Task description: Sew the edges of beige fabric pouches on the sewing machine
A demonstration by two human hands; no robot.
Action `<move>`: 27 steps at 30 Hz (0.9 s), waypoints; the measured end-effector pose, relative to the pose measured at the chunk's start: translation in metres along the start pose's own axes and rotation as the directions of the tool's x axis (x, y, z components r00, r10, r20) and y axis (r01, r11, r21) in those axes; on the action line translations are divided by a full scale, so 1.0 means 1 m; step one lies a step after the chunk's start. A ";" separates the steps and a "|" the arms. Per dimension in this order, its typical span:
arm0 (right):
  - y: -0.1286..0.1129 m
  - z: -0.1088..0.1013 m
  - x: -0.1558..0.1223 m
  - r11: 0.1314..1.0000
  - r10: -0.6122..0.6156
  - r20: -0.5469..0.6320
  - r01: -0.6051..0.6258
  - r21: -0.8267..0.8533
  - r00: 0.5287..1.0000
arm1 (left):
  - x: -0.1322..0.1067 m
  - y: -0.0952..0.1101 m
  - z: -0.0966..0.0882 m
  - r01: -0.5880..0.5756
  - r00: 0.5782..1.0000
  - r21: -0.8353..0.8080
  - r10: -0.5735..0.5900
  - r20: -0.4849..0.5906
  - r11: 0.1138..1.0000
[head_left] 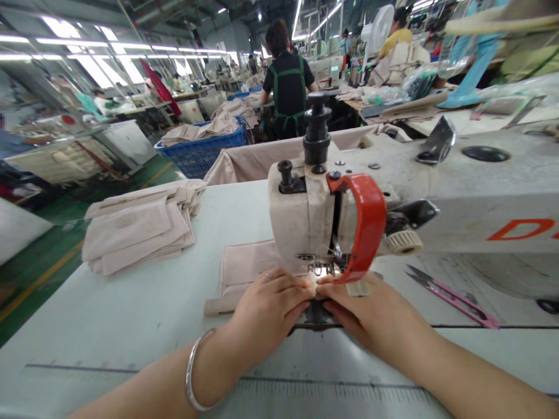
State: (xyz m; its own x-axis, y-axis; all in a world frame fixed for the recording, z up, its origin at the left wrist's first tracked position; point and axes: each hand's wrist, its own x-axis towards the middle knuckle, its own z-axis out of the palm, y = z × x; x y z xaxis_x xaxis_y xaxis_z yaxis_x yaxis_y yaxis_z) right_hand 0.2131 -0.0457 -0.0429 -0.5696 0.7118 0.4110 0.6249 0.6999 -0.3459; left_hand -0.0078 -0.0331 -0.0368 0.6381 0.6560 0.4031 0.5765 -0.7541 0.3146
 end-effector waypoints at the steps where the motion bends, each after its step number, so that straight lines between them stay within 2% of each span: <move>1: 0.000 0.002 0.000 1.000 -0.002 -0.002 0.002 0.006 1.000 | 0.000 0.000 0.001 -0.022 1.000 0.017 0.022 -0.002 1.000; 6: -0.001 0.009 -0.001 1.000 0.018 -0.044 -0.018 0.016 0.999 | 0.004 0.002 0.000 -0.064 0.998 0.071 0.063 0.015 0.995; 13: 0.000 0.012 0.001 0.998 0.026 -0.077 -0.029 -0.047 0.997 | 0.011 -0.002 0.003 -0.013 0.999 0.061 0.016 -0.045 0.998; 20: 0.008 0.016 0.004 0.994 0.012 -0.090 -0.022 -0.106 0.996 | 0.019 -0.014 0.006 0.051 0.998 0.033 -0.049 -0.048 0.998; 27: 0.009 0.019 0.004 0.993 0.026 -0.093 -0.036 -0.108 0.995 | 0.019 -0.016 0.009 0.059 0.997 0.013 -0.058 -0.045 0.998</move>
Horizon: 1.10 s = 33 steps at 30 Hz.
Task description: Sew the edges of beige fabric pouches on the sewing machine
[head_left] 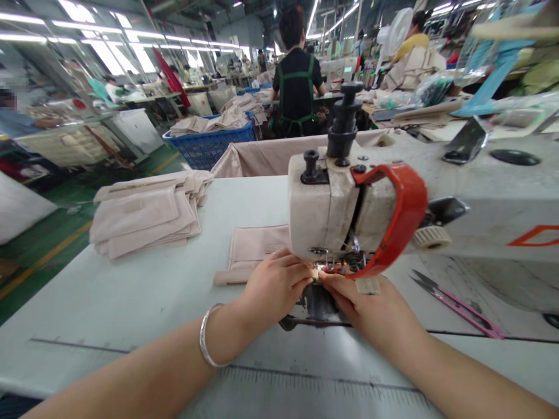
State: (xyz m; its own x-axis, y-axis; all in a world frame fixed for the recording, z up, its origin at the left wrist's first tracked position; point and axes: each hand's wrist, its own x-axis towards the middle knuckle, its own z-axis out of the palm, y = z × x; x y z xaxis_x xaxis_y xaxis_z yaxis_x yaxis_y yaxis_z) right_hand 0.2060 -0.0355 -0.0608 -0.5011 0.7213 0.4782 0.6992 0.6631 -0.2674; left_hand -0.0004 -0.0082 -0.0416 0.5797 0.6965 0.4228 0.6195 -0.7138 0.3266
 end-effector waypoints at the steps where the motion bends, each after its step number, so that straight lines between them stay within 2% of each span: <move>1: 0.000 0.001 0.000 1.000 0.005 0.005 -0.005 0.001 1.000 | 0.000 0.000 0.001 0.003 1.000 0.003 -0.003 0.003 1.000; 8: 0.000 0.002 0.000 1.000 0.018 0.014 -0.018 -0.024 1.000 | -0.001 0.000 0.001 0.013 1.000 0.005 -0.013 -0.005 1.000; 15: -0.002 0.000 0.005 0.997 0.055 0.033 -0.056 0.048 0.998 | -0.001 -0.003 0.003 0.029 1.000 -0.005 -0.029 -0.008 1.000; 22: -0.016 -0.007 0.015 0.995 0.094 0.069 -0.092 -0.032 0.993 | -0.008 -0.007 0.008 0.034 0.999 0.009 -0.034 -0.039 0.999; 25: -0.016 -0.006 0.016 0.993 0.104 0.083 -0.098 -0.071 0.991 | -0.010 -0.012 0.011 0.012 1.000 0.025 -0.011 -0.016 1.000; 29: -0.014 -0.003 0.015 0.986 0.142 0.076 -0.135 -0.095 0.987 | -0.009 -0.016 0.013 0.051 0.998 0.065 -0.053 0.034 0.997; 33: -0.010 -0.001 0.014 0.986 0.152 0.055 -0.147 -0.084 0.987 | -0.005 -0.022 0.004 0.070 0.995 0.099 -0.077 0.063 0.993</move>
State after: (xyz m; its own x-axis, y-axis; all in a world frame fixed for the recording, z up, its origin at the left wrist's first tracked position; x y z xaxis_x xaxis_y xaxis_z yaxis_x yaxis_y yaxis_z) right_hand 0.1922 -0.0324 -0.0503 -0.4163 0.8234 0.3856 0.8055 0.5307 -0.2636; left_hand -0.0145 0.0038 -0.0546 0.5629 0.7524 0.3421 0.7081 -0.6525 0.2700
